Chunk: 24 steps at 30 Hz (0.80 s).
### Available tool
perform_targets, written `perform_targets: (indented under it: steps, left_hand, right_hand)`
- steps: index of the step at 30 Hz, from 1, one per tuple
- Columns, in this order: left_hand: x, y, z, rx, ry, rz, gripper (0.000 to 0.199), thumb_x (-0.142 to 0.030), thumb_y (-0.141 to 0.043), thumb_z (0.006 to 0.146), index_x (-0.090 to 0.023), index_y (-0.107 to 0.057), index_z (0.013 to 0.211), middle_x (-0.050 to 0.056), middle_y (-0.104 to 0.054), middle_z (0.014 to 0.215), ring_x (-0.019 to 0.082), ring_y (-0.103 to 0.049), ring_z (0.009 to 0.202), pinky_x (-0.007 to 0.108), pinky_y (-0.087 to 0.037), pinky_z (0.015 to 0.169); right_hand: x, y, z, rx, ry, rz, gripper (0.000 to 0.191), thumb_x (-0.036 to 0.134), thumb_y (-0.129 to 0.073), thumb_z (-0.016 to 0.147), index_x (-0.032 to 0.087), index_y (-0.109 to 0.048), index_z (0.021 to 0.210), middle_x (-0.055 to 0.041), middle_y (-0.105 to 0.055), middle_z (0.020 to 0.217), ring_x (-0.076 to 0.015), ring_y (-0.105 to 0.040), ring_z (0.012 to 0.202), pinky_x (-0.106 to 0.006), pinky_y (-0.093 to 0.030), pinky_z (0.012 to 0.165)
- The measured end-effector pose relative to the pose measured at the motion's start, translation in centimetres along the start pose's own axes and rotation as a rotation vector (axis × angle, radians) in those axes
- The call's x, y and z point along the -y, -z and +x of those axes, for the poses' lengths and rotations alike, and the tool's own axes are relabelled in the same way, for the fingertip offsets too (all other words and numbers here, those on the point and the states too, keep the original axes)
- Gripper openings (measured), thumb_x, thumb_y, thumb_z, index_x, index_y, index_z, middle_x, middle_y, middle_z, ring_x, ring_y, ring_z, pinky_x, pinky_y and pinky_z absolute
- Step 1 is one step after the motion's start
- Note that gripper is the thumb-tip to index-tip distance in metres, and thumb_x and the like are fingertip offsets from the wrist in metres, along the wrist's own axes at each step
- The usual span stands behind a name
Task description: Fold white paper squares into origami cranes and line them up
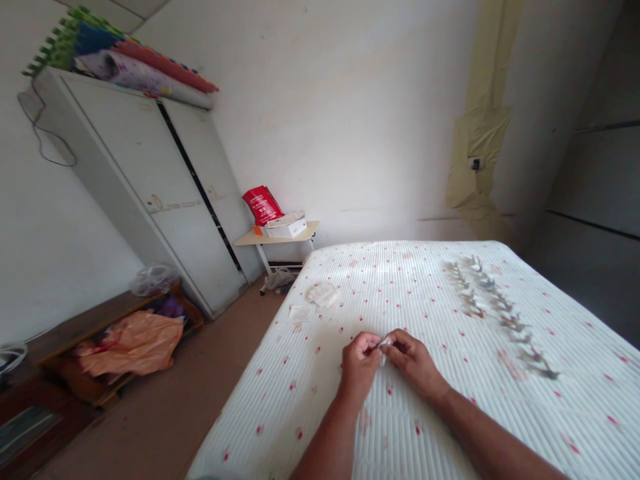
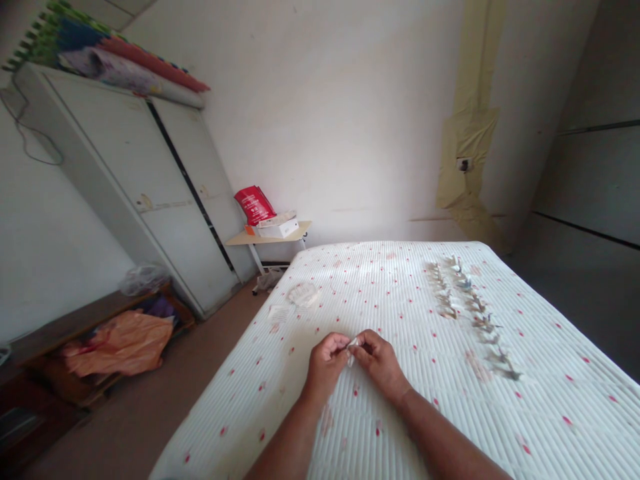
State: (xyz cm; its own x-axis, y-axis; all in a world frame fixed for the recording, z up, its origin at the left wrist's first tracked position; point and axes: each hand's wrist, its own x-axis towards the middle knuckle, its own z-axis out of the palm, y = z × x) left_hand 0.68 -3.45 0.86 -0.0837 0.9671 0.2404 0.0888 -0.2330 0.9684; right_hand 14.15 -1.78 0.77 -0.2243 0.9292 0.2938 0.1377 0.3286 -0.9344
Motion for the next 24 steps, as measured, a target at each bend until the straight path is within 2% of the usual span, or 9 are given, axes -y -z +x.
perform_targets:
  steps: [4, 11, 17, 20, 24]
  left_hand:
    - [-0.20, 0.13, -0.23, 0.008, -0.034, 0.062, 0.012, -0.015, -0.056, 0.068, -0.016, -0.060, 0.079, 0.004, -0.064, 0.075, 0.016, -0.058, 0.074, 0.023, -0.043, 0.068]
    - [-0.79, 0.13, -0.43, 0.031, -0.089, 0.117, 0.014, -0.015, -0.050, 0.072, -0.017, -0.059, 0.083, 0.003, -0.063, 0.075, 0.015, -0.057, 0.073, 0.022, -0.042, 0.067]
    - [-0.55, 0.21, -0.46, 0.035, -0.047, 0.093, 0.022, -0.016, -0.051, 0.072, -0.016, -0.058, 0.093, 0.003, -0.062, 0.076, 0.014, -0.056, 0.071, 0.021, -0.042, 0.065]
    - [-0.57, 0.20, -0.44, 0.026, -0.029, 0.073, 0.022, -0.017, -0.052, 0.071, -0.017, -0.059, 0.092, 0.001, -0.060, 0.070, 0.013, -0.053, 0.065, 0.020, -0.040, 0.061]
    - [-0.48, 0.16, -0.40, 0.041, -0.006, 0.022, 0.024, -0.017, -0.051, 0.071, -0.016, -0.057, 0.094, -0.001, -0.056, 0.064, 0.011, -0.049, 0.058, 0.019, -0.037, 0.056]
  right_hand:
    - [-0.09, 0.04, 0.01, -0.007, 0.045, -0.035, 0.020, 0.035, -0.052, 0.078, 0.018, -0.055, 0.069, 0.0013, -0.050, 0.064, -0.0123, -0.047, 0.061, -0.024, -0.039, 0.059]
    - [-0.03, 0.00, -0.04, 0.016, 0.037, -0.014, 0.024, 0.040, -0.050, 0.080, 0.019, -0.053, 0.070, 0.0024, -0.047, 0.062, -0.0120, -0.046, 0.060, -0.023, -0.038, 0.058]
    - [0.31, -0.03, -0.07, 0.012, 0.000, 0.020, 0.026, 0.043, -0.051, 0.079, 0.019, -0.051, 0.068, 0.0035, -0.043, 0.058, -0.0108, -0.042, 0.054, -0.022, -0.035, 0.052]
    - [0.32, -0.06, -0.07, 0.020, -0.017, 0.034, 0.027, 0.044, -0.051, 0.078, 0.019, -0.052, 0.068, 0.0044, -0.041, 0.055, -0.0100, -0.039, 0.051, -0.022, -0.033, 0.049]
    - [0.31, -0.14, 0.02, 0.007, -0.006, 0.023, 0.026, 0.043, -0.053, 0.076, 0.019, -0.053, 0.066, 0.0034, -0.045, 0.057, -0.0103, -0.041, 0.053, -0.022, -0.035, 0.051]
